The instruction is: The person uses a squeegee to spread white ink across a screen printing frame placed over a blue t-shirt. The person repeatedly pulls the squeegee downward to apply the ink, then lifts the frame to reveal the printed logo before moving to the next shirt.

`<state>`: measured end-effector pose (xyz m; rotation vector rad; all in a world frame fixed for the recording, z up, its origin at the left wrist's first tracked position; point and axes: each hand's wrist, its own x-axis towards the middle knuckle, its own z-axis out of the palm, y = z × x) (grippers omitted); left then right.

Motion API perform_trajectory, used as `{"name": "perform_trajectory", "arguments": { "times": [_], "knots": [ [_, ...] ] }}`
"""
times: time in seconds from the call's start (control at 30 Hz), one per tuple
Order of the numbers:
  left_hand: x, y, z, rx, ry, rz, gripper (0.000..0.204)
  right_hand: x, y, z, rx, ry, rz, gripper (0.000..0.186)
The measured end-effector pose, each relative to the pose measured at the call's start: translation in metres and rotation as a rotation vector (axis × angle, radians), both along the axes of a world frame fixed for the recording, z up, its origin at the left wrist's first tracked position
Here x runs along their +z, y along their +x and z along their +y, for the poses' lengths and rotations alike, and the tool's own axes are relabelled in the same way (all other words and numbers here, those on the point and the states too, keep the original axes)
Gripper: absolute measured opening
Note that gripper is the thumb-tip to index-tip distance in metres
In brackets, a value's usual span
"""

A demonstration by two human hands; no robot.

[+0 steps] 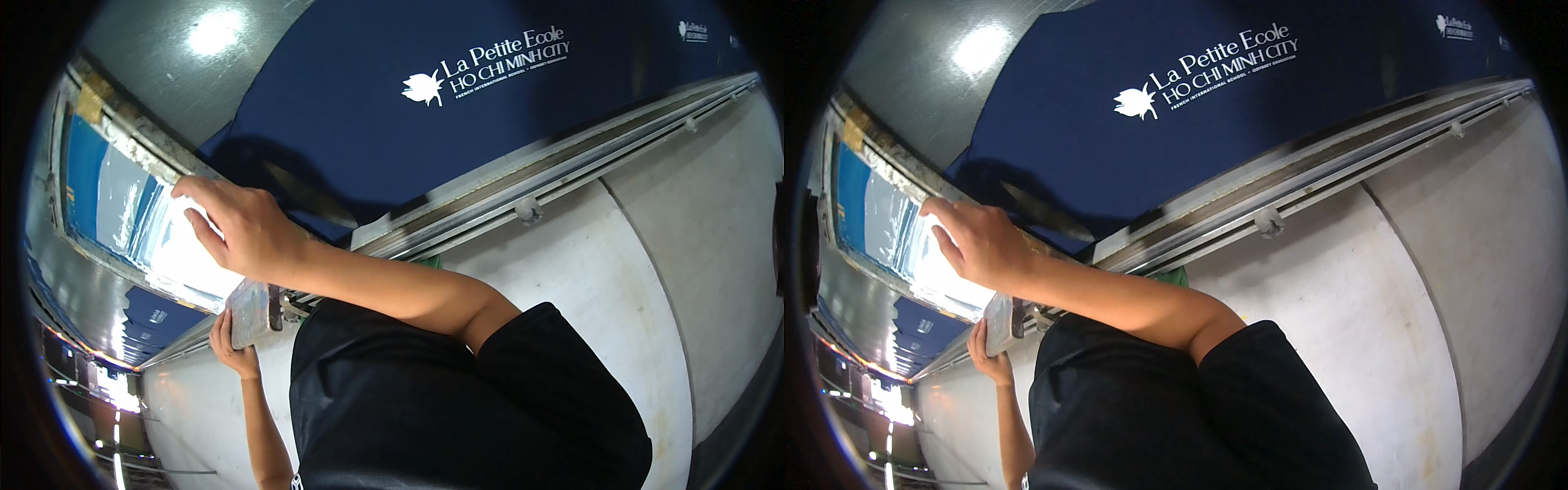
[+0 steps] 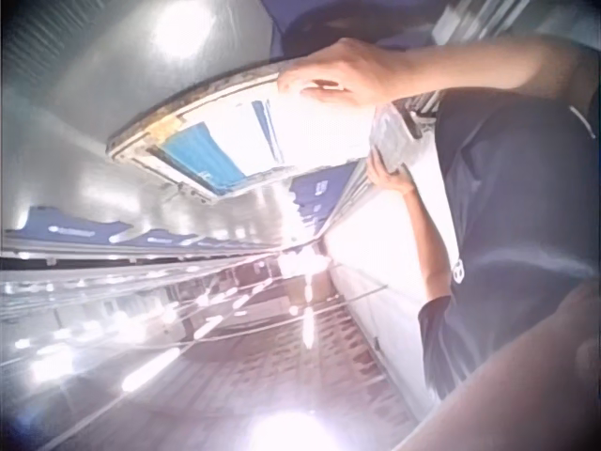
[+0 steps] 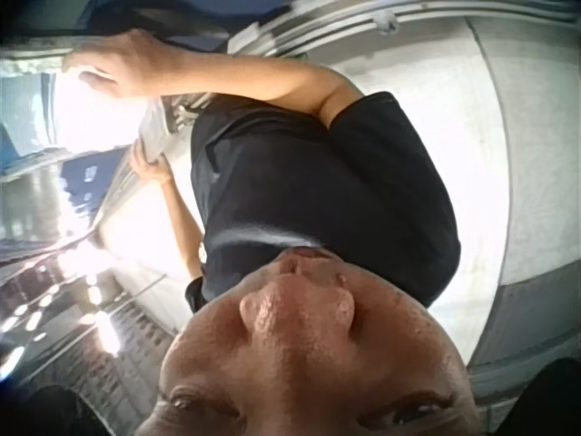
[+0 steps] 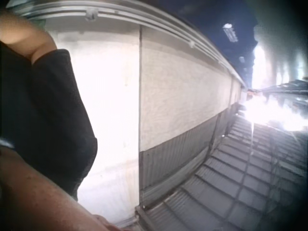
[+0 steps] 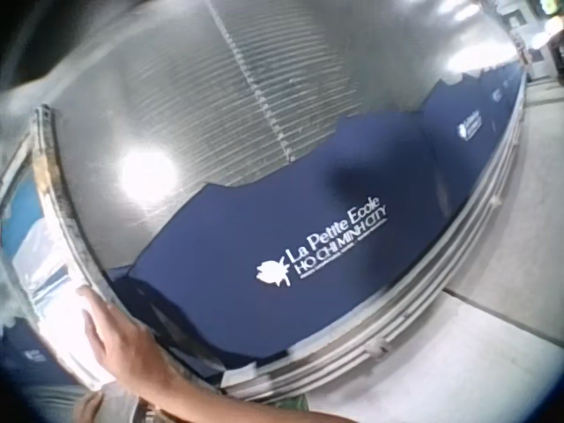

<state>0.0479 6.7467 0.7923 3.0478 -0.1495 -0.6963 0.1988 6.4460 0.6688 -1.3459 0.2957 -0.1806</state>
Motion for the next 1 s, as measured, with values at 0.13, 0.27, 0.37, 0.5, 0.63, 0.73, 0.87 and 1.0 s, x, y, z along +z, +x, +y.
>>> {"name": "perform_trajectory", "arguments": {
  "times": [0.13, 0.27, 0.37, 0.5, 0.63, 0.73, 0.87, 1.0],
  "knots": [
    [0.001, -0.011, 0.002, 0.0, -0.01, -0.073, 0.051, 0.001, 0.0, 0.004, -0.023, 0.033, 0.022, 0.025],
    [0.009, -0.026, -0.003, 0.041, 0.008, -0.061, 0.07, -0.002, -0.003, -0.002, 0.119, -0.054, 0.139, 0.024],
    [0.007, -0.023, -0.006, -0.031, 0.062, -0.038, 0.083, -0.025, 0.01, 0.0, 0.034, -0.076, 0.014, 0.021],
    [0.029, -0.038, -0.012, -0.069, -0.085, -0.152, 0.077, -0.023, 0.024, -0.009, 0.169, -0.172, 0.201, 0.032],
    [0.027, -0.033, -0.011, 0.167, -0.408, -0.426, 0.04, -0.028, 0.016, 0.001, 0.071, -0.245, 0.211, 0.04],
    [0.009, 0.007, 0.014, 0.265, -0.458, -0.445, 0.021, -0.034, 0.013, 0.007, 0.096, -0.306, 0.267, 0.037],
    [0.016, 0.048, 0.031, 0.415, -0.597, -0.479, 0.021, -0.032, 0.006, 0.005, 0.094, -0.317, 0.253, 0.038],
    [0.019, 0.095, 0.042, 0.324, -0.578, -0.629, 0.023, -0.038, 0.009, 0.01, 0.054, -0.369, 0.221, 0.04]
  ]
}}
